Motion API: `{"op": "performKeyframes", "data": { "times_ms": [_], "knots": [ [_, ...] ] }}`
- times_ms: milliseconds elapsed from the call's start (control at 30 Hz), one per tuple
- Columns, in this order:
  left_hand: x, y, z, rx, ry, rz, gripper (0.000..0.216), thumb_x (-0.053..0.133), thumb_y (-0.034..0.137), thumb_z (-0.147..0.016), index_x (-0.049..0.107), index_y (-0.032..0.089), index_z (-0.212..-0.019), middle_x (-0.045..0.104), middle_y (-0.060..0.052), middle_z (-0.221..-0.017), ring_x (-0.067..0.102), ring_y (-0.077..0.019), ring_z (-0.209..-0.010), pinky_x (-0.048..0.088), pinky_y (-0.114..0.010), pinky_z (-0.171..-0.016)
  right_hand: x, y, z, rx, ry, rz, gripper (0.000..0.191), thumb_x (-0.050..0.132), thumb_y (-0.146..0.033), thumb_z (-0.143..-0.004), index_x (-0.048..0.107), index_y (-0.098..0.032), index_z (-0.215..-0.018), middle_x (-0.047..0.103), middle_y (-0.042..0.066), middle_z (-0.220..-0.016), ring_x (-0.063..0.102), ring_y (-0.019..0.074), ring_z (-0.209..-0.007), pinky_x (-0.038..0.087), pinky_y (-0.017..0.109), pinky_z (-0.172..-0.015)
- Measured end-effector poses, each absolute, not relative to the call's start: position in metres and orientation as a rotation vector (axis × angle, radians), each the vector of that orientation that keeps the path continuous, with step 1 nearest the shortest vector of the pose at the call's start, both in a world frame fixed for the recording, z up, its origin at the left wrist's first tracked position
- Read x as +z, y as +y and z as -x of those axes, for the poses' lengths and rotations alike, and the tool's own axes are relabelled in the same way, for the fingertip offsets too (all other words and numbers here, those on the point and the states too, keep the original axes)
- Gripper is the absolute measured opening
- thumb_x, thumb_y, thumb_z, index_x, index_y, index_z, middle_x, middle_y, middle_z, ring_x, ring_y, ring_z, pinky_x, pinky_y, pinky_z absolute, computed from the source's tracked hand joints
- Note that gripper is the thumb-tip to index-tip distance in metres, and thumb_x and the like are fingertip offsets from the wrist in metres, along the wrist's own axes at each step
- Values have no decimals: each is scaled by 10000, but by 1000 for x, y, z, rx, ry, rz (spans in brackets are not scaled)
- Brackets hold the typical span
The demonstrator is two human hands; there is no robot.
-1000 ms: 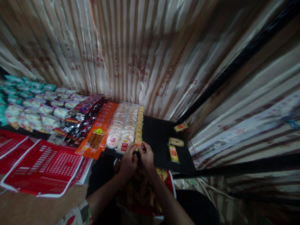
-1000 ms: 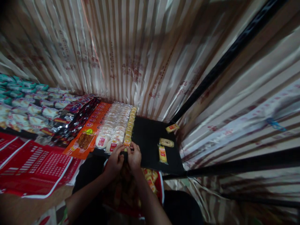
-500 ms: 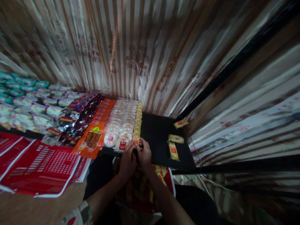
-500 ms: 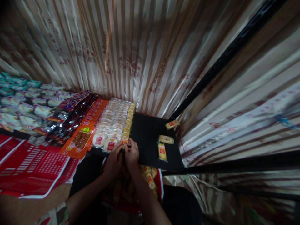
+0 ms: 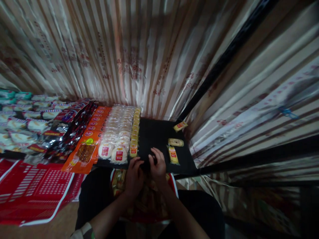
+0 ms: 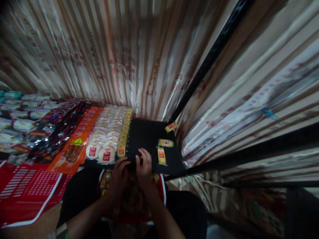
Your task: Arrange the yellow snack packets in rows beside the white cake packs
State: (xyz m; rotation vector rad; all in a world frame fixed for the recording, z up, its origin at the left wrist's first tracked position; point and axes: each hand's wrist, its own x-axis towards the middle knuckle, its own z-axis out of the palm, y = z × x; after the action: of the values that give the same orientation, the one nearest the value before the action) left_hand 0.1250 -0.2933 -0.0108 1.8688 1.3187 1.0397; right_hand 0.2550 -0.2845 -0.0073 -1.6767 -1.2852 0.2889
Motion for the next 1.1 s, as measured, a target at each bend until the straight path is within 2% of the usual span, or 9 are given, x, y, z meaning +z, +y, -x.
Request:
{"op": "performKeyframes", "data": {
  "times_ms": [100, 233, 333, 467, 600, 733, 900, 1100],
  "knots": [
    [-10, -296, -147, 961, 1270, -1837, 377, 352, 30, -749, 600, 168, -997, 533, -96, -1155, 511, -178, -1114, 419, -372, -1007, -4, -298, -297, 43, -1323, 1801, 308, 415, -331, -866, 616, -202, -1060, 573, 103, -1174, 483, 235, -1126, 380, 455, -973],
    [-9, -294, -183, 895, 1183, -1768, 354, 359, 35, -752, 614, 166, -959, 562, -88, -1108, 539, -165, -1060, 435, -346, -979, -7, -312, -343, -73, -1245, 1992, 353, 411, -367, -854, 625, -176, -1060, 545, 130, -1219, 460, 257, -1136, 375, 447, -960],
    [-8, -289, -211, 848, 1163, -1711, 331, 391, 53, -759, 607, 168, -982, 594, -81, -1054, 560, -165, -1016, 454, -335, -943, -11, -315, -358, 29, -1218, 2046, 391, 394, -404, -850, 623, -162, -1053, 603, 138, -1119, 515, 256, -1057, 400, 432, -923],
    [-2, -279, -238, 699, 1278, -1550, 366, 426, 57, -755, 572, 170, -1071, 614, -76, -1093, 560, -165, -1046, 412, -324, -988, -14, -312, -358, 217, -1172, 2006, 417, 446, -430, -814, 597, -163, -1097, 643, 116, -1015, 589, 232, -923, 456, 385, -857],
    [4, -271, -246, 645, 1272, -1440, 347, 437, 65, -758, 569, 195, -1051, 625, -52, -1081, 574, -143, -993, 443, -275, -924, -14, -306, -348, 380, -1062, 1898, 456, 536, -439, -754, 589, -169, -1117, 637, 120, -1038, 624, 220, -851, 503, 371, -798],
    [11, -266, -240, 732, 1344, -1467, 347, 417, 44, -747, 572, 182, -1025, 613, -58, -1073, 556, -144, -1018, 414, -278, -953, -14, -294, -342, 639, -867, 1705, 468, 626, -418, -683, 599, -176, -1083, 652, 109, -1061, 645, 218, -873, 537, 352, -759],
    [20, -254, -236, 828, 1404, -1474, 352, 398, 61, -753, 567, 185, -1036, 592, -60, -1086, 560, -146, -1014, 420, -276, -935, -7, -269, -340, 887, -822, 1561, 333, 640, -348, -644, 641, -193, -939, 711, 69, -919, 667, 227, -843, 531, 361, -779],
    [23, -208, -241, 836, 1498, -1361, 262, 447, 133, -782, 570, 178, -1009, 619, -65, -1063, 573, -172, -988, 429, -297, -908, -3, -218, -337, 824, -900, 1653, 338, 594, -323, -647, 574, -203, -962, 700, 52, -850, 669, 199, -746, 527, 320, -688]
  ]
}}
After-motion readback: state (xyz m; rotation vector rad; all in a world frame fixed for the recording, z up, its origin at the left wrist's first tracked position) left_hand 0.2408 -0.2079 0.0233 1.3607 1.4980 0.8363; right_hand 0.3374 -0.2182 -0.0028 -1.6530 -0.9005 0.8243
